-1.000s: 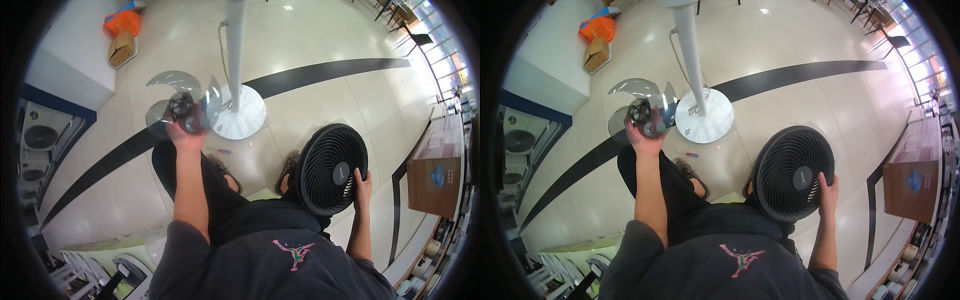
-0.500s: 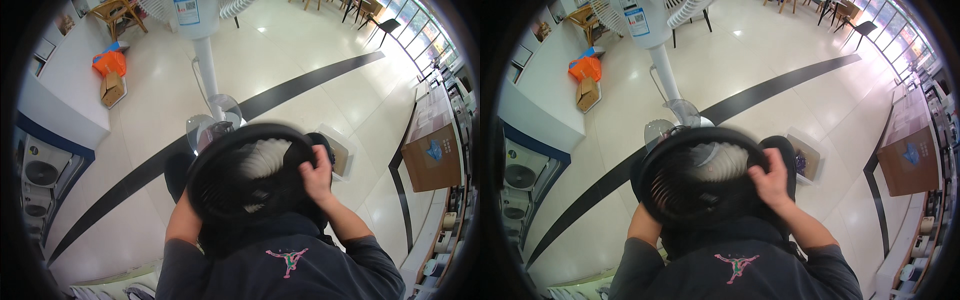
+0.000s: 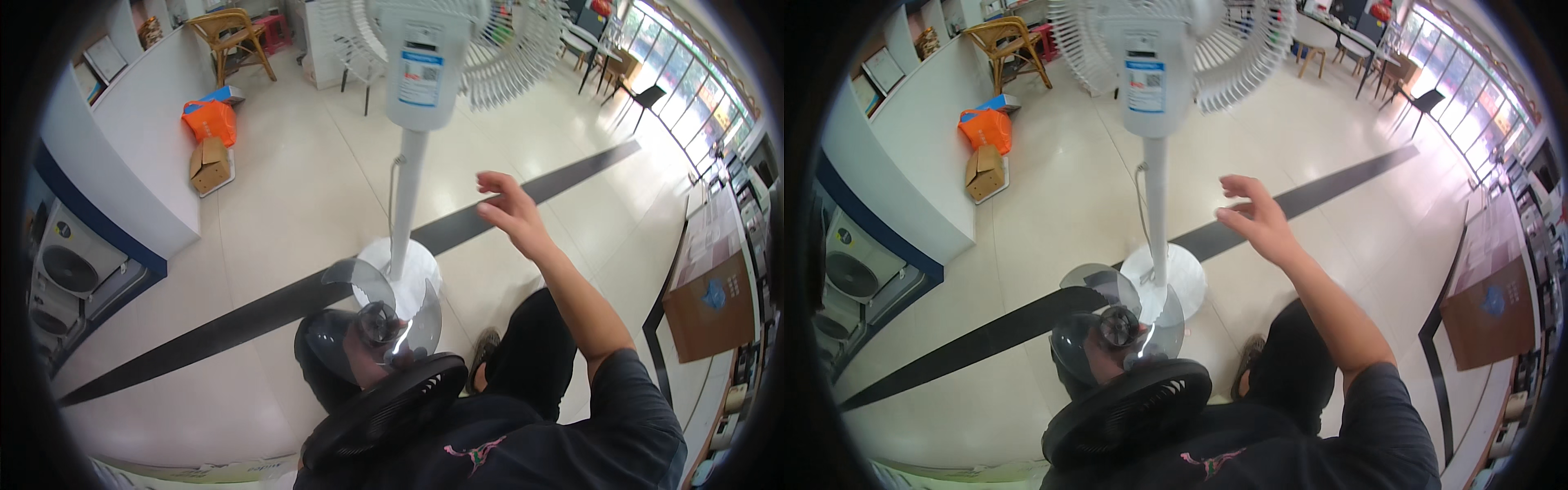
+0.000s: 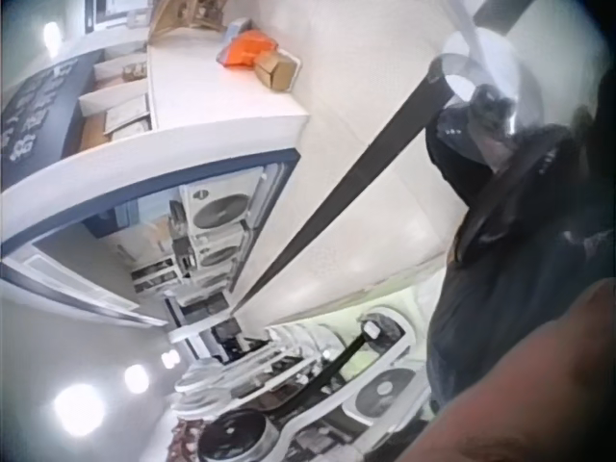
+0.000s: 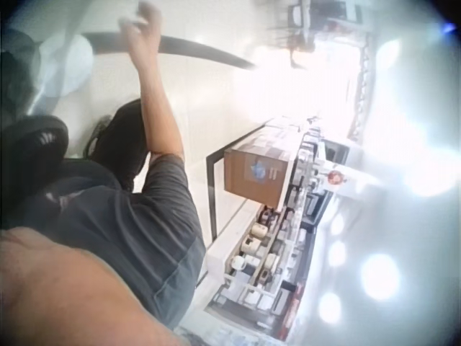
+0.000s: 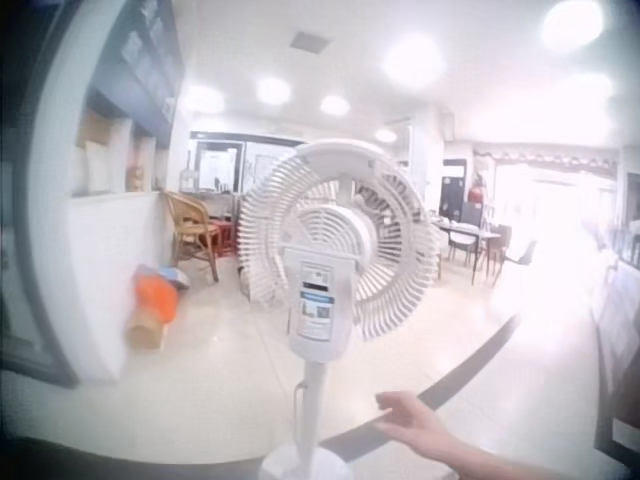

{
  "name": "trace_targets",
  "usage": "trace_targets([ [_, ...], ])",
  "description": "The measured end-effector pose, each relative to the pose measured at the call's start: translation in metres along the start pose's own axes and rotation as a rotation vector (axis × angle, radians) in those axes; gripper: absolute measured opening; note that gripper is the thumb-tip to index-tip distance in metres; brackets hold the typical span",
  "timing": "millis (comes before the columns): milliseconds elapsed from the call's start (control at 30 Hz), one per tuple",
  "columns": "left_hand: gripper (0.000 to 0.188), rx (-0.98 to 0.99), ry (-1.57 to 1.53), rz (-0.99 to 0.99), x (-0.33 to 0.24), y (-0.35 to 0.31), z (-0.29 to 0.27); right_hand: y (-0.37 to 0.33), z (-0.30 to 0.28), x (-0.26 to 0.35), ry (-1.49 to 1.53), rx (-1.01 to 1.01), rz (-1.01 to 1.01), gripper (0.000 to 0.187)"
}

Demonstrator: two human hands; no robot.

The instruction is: The person assembles a pedestal fan by attaching the blade and front grille, then uses a screwdriver to secure a screw on the outer rim and rinses a cloth in a bucket of water.

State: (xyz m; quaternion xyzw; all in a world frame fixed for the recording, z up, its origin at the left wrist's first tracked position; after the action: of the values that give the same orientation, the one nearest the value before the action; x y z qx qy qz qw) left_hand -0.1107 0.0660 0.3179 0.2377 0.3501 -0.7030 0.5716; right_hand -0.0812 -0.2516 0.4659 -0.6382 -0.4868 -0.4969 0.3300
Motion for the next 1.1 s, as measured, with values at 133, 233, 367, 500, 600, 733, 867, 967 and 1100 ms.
trace_targets([
  [133, 0.054, -0.017, 0.000, -0.037, -0.007, 0.012, -0.004, 0.107, 0.050, 0.011, 0.044, 0.459, 0.068, 0.086],
  [233, 0.059, -0.075, 0.145, 0.085, -0.019, 0.002, -0.003, 0.152, 0.079, 0.024, 0.122, 0.679, 0.112, 0.071],
  [367, 0.072, -0.057, -0.048, -0.067, -0.014, 0.013, -0.025, 0.159, 0.101, 0.018, 0.321, 0.592, 0.085, 0.039],
  [500, 0.075, 0.035, 0.100, 0.173, 0.009, 0.021, -0.040, 0.135, 0.099, 0.004, 0.398, 0.347, 0.075, 0.023],
  [600, 0.075, 0.129, 0.046, 0.271, 0.020, 0.025, -0.046, 0.119, 0.091, 0.010, 0.360, 0.278, 0.034, 0.021],
  [733, 0.066, 0.363, -0.609, -0.336, 0.022, 0.037, -0.048, 0.118, 0.082, 0.021, 0.291, 0.109, 0.005, 0.018],
  [867, 0.061, 0.227, -0.357, -0.368, 0.012, 0.048, -0.045, 0.122, 0.082, 0.025, 0.343, -0.001, -0.033, 0.014],
  [967, 0.060, 0.209, -0.133, -0.145, 0.004, 0.041, -0.021, 0.115, 0.079, 0.027, 0.081, -0.268, -0.095, 0.020],
  [1100, 0.059, 0.215, 0.004, -0.009, -0.011, 0.026, 0.010, 0.100, 0.082, 0.029, -0.220, -0.548, -0.010, 0.027],
])
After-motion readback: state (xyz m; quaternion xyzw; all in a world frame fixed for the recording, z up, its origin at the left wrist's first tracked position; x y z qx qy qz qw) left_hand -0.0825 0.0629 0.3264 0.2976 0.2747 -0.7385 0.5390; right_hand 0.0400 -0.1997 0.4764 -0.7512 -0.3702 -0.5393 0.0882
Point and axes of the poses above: each hand's wrist, its own y-axis towards the middle knuckle, its own z-axis out of the palm, x = y × z, the point moved 3 cm from there along y, towards the middle knuckle, and after that the axes turned 10 degrees about z, right-handed, at the moved point
